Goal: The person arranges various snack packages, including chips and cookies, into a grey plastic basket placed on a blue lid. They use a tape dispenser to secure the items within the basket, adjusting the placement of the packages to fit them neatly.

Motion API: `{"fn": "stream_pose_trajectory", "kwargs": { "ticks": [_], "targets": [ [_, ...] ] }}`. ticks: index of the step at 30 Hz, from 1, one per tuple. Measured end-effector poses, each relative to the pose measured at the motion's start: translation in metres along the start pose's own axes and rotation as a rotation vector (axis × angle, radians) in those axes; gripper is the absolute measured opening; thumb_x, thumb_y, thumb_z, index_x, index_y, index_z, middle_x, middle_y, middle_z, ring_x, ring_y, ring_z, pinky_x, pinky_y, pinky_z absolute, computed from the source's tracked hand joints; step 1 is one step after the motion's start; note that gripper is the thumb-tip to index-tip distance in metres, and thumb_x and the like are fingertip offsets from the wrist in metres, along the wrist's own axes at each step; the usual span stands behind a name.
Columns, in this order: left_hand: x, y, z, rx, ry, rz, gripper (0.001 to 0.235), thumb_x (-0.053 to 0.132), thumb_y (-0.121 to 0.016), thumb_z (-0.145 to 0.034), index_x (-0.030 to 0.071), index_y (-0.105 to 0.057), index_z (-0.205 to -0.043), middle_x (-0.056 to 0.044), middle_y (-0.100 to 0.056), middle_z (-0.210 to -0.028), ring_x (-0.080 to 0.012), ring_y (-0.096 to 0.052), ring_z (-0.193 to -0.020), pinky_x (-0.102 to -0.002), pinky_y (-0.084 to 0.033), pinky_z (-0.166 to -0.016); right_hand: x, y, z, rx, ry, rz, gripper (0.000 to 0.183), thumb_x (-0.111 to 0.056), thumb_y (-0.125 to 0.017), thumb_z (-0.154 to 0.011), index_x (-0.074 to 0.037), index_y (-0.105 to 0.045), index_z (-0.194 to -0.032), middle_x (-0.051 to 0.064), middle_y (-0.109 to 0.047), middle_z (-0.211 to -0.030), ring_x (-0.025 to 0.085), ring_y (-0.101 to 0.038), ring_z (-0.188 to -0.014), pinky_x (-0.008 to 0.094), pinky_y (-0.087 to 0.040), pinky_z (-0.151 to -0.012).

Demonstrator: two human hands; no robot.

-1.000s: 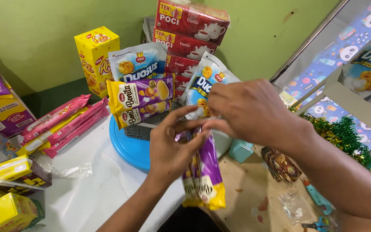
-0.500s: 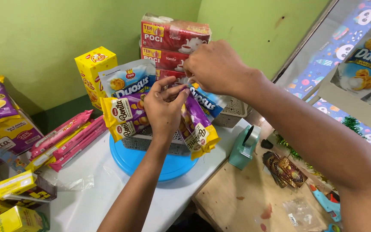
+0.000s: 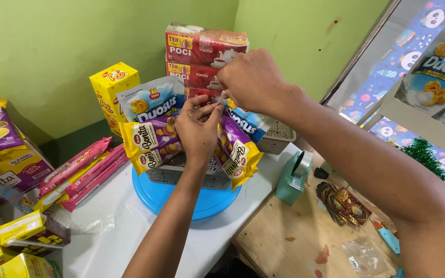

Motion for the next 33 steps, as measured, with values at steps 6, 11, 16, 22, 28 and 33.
{"fn": "stream_pose_trajectory", "kwargs": {
  "ticks": [6,11,16,22,28,33],
  "targets": [
    [-0.004,-0.002,-0.003,0.019,-0.077,-0.029,0.029,0.013,-0.082,-0.083,0.006,-0.066,-0.107,-0.010,-0.082,-0.091,-0.0153,-0.081,-0.087,-0.027,-0.066,-0.072,-0.010,-0.013,0.002,0.312,0.176,0.156,0.011,-0.012,-0.067,-0.085,-0.020,-0.070,-0.077,-0.002,-0.071,-0.071,0.019,-0.068,-0.059,0.037,-0.051,-0.048],
    [-0.011,0.001,-0.010,0.021,-0.108,-0.024,0.033,0.004,-0.080,-0.084,0.002,-0.063,-0.112,-0.018,-0.079,-0.091,-0.0239,-0.079,-0.078,-0.035,-0.063,-0.062,-0.014,-0.017,0.014,0.584,0.231,0.136,0.010,-0.016,-0.065,-0.086,-0.018,-0.065,-0.076,0.002,-0.062,-0.065,0.021,-0.067,-0.057,0.035,-0.050,-0.053],
    [-0.006,0.001,-0.011,0.010,-0.140,-0.097,0.029,0.003,-0.079,-0.086,0.001,-0.060,-0.108,-0.018,-0.077,-0.089,-0.0280,-0.078,-0.079,-0.039,-0.064,-0.059,-0.016,-0.015,0.017,0.633,0.228,0.163,0.013,-0.016,-0.067,-0.091,-0.018,-0.065,-0.079,-0.001,-0.063,-0.066,0.016,-0.066,-0.057,0.031,-0.048,-0.055],
    [-0.012,-0.004,-0.015,0.024,-0.169,-0.203,0.024,0.007,-0.079,-0.088,0.005,-0.061,-0.103,-0.012,-0.077,-0.089,-0.0260,-0.078,-0.081,-0.040,-0.066,-0.060,0.006,-0.029,0.015,0.702,0.167,0.095,0.028,-0.044,-0.071,-0.094,-0.018,-0.061,-0.088,-0.002,-0.056,-0.077,0.018,-0.060,-0.064,0.033,-0.049,-0.059],
    [-0.007,-0.004,-0.014,0.080,-0.276,-0.238,0.021,0.015,-0.081,-0.089,0.010,-0.061,-0.087,-0.005,-0.073,-0.079,-0.0191,-0.076,-0.069,-0.033,-0.064,-0.061,0.047,-0.019,0.018,0.718,-0.258,-0.349,0.106,-0.079,-0.102,-0.058,-0.012,-0.041,-0.113,0.005,-0.050,-0.106,0.016,-0.048,-0.079,0.032,-0.051,-0.061],
    [-0.013,-0.007,-0.014,0.091,-0.325,-0.346,0.017,0.014,-0.082,-0.087,0.008,-0.067,-0.083,-0.006,-0.073,-0.077,-0.0194,-0.073,-0.067,-0.035,-0.061,-0.059,0.034,-0.023,0.001,0.365,-0.151,-0.484,0.152,-0.079,-0.098,-0.054,-0.014,-0.012,-0.162,0.012,-0.027,-0.171,0.027,-0.070,-0.099,0.033,-0.059,-0.065]
  ]
}}
Point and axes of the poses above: each hand's wrist, its own z-axis away from the middle knuckle, its own y-axis out of the back of the hand, x = y × z, the point moved 4 cm from there along -z, towards the middle knuckle
